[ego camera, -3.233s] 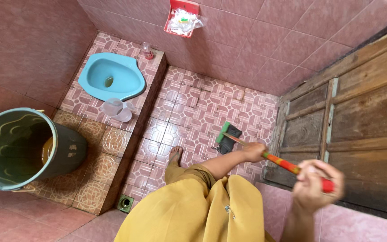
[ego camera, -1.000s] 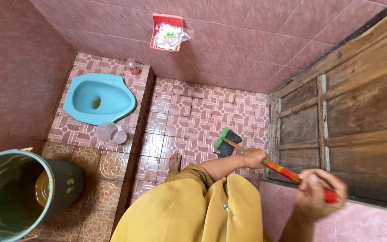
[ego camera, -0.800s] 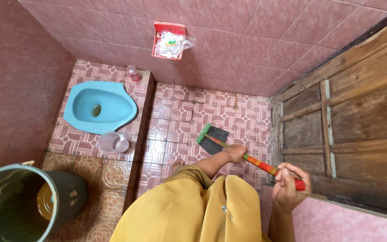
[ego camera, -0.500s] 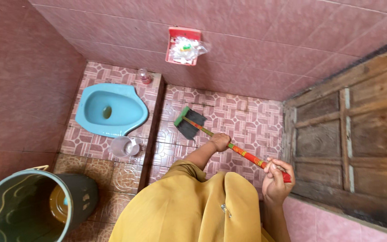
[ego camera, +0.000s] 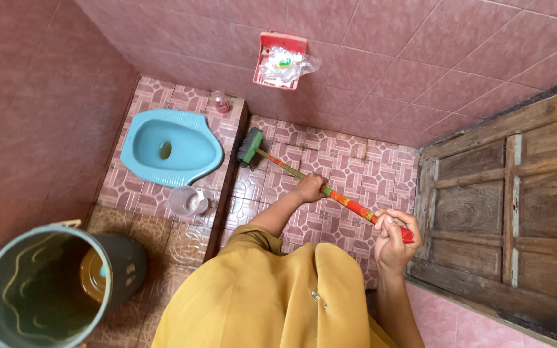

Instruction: The person cleans the tiled floor of a bathroom using a long-handled brush, scrubbing various sections including near a squat toilet and a bucket of water.

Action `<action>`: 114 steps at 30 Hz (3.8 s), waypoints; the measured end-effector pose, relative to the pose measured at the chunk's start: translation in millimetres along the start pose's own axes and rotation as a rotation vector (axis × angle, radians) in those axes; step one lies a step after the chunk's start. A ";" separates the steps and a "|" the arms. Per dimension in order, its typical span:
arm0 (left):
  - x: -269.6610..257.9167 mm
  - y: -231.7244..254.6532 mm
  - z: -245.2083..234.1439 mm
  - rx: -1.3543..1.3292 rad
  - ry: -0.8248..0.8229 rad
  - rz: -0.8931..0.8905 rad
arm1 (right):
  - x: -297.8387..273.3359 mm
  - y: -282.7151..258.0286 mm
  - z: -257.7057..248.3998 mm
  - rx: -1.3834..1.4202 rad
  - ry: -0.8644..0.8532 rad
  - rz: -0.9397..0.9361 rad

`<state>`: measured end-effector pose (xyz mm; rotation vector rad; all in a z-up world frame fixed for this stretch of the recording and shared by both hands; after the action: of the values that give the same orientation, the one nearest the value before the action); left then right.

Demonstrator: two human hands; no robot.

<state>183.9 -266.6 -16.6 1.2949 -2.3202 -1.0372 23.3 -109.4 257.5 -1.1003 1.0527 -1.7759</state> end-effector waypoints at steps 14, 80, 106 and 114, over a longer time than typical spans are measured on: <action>-11.7 158.0 155.5 -0.129 -0.138 0.118 | -51.9 -56.2 -139.1 -0.158 0.149 -0.026; 29.0 13.9 40.4 0.148 -0.294 -0.055 | -12.2 23.3 -11.2 -0.215 0.143 0.012; -15.4 346.2 126.1 -0.341 -0.452 0.415 | -58.7 -251.0 -90.2 -0.624 0.232 -0.619; 22.7 236.8 103.4 -0.222 -0.362 0.311 | -10.8 -144.1 -70.6 -0.320 0.361 -0.251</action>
<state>-32.9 -158.9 76.8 0.6788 -2.4611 -1.4604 -65.7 -31.9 366.7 -1.1673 1.5114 -2.1104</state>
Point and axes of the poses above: each hand's wrist, its own x-axis towards the middle knuckle, its own z-axis out of the palm, y = z × x, the point moved 10 cm from there along x, towards the middle knuckle, and after that the axes turned 8 degrees about -x, right-handed, at the moved point
